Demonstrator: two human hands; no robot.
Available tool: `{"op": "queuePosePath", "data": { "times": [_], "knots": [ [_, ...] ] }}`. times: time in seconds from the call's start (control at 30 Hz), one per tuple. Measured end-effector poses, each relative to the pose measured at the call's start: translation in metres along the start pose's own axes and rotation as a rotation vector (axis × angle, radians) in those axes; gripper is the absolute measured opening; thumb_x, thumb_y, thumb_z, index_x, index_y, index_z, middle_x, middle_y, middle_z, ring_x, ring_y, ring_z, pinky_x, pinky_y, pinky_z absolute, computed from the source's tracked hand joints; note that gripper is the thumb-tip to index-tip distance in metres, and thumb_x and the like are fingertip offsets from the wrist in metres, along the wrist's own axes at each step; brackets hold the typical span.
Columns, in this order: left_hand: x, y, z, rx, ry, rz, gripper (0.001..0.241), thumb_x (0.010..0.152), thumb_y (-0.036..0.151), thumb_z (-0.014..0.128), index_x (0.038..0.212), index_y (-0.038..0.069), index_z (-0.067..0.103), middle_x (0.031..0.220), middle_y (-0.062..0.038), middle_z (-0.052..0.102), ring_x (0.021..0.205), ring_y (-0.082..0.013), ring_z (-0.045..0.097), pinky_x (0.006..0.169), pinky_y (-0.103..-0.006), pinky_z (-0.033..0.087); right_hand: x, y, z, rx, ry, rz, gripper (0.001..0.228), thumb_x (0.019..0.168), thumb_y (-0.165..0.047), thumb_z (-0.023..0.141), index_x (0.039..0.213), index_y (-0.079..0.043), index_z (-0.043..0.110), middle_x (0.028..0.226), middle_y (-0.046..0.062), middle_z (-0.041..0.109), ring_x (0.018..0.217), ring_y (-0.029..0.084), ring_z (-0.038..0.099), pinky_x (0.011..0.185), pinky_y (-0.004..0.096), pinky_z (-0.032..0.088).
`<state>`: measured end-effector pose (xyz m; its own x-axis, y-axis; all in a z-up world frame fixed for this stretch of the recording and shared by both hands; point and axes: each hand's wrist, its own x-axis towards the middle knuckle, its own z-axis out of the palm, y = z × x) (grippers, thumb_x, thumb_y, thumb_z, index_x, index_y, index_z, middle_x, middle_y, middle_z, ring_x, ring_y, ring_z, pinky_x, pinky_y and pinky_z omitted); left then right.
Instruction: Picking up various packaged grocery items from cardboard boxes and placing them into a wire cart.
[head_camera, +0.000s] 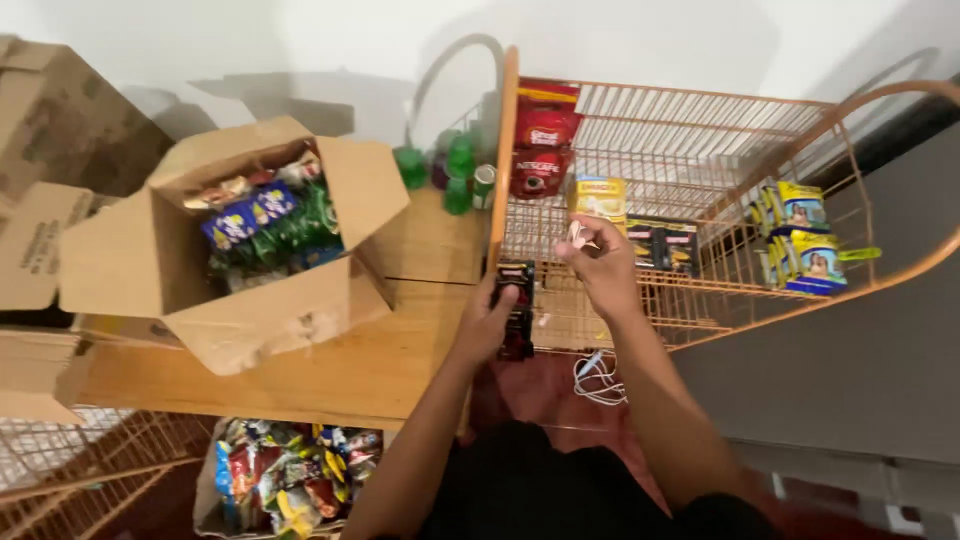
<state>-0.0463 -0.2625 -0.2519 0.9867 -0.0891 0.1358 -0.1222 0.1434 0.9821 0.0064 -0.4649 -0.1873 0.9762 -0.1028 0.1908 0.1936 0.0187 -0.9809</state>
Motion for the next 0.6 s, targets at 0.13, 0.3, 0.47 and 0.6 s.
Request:
{"op": "queuePosePath", "data": {
  "times": [0.13, 0.3, 0.47, 0.6],
  "knots": [
    [-0.003, -0.056, 0.034, -0.085, 0.044, -0.191, 0.047, 0.102, 0.034, 0.06, 0.139, 0.005, 0.056, 0.112, -0.005, 0.068, 0.099, -0.0168, 0.061, 0.089, -0.0352, 0.053, 0.01, 0.03, -0.037, 0.148, -0.124, 0.069, 0.035, 0.09, 0.003, 0.081, 0.12, -0.001, 0.064, 0.106, 0.005, 0.063, 0.084, 0.014, 0.062, 0.065, 0.027, 0.053],
    [0.009, -0.115, 0.028, 0.214, 0.16, -0.109, 0.036, 0.105, 0.028, 0.059, 0.131, 0.002, 0.062, 0.115, -0.009, 0.071, 0.104, -0.0174, 0.064, 0.095, -0.0343, 0.051, 0.007, 0.01, -0.037, 0.267, -0.282, 0.259, 0.037, 0.088, 0.001, 0.073, 0.123, -0.004, 0.064, 0.108, 0.01, 0.067, 0.098, 0.023, 0.074, 0.083, 0.035, 0.064],
    [0.027, -0.117, 0.023, 0.192, 0.208, -0.118, 0.032, 0.1, 0.024, 0.064, 0.124, 0.003, 0.067, 0.107, -0.008, 0.074, 0.098, -0.0171, 0.066, 0.089, -0.0328, 0.052, 0.021, 0.016, -0.021, 0.177, -0.298, 0.365, 0.029, 0.089, -0.004, 0.072, 0.117, -0.007, 0.063, 0.105, 0.011, 0.071, 0.09, 0.023, 0.073, 0.071, 0.033, 0.062],
    [0.029, -0.134, 0.022, 0.026, 0.254, -0.281, 0.027, 0.099, 0.022, 0.068, 0.116, 0.001, 0.069, 0.09, -0.009, 0.071, 0.078, -0.0173, 0.063, 0.07, -0.0342, 0.054, 0.037, 0.059, -0.009, 0.025, -0.387, 0.255, 0.017, 0.095, -0.006, 0.074, 0.108, -0.003, 0.063, 0.102, 0.01, 0.075, 0.085, 0.017, 0.071, 0.066, 0.028, 0.056]
  ]
}}
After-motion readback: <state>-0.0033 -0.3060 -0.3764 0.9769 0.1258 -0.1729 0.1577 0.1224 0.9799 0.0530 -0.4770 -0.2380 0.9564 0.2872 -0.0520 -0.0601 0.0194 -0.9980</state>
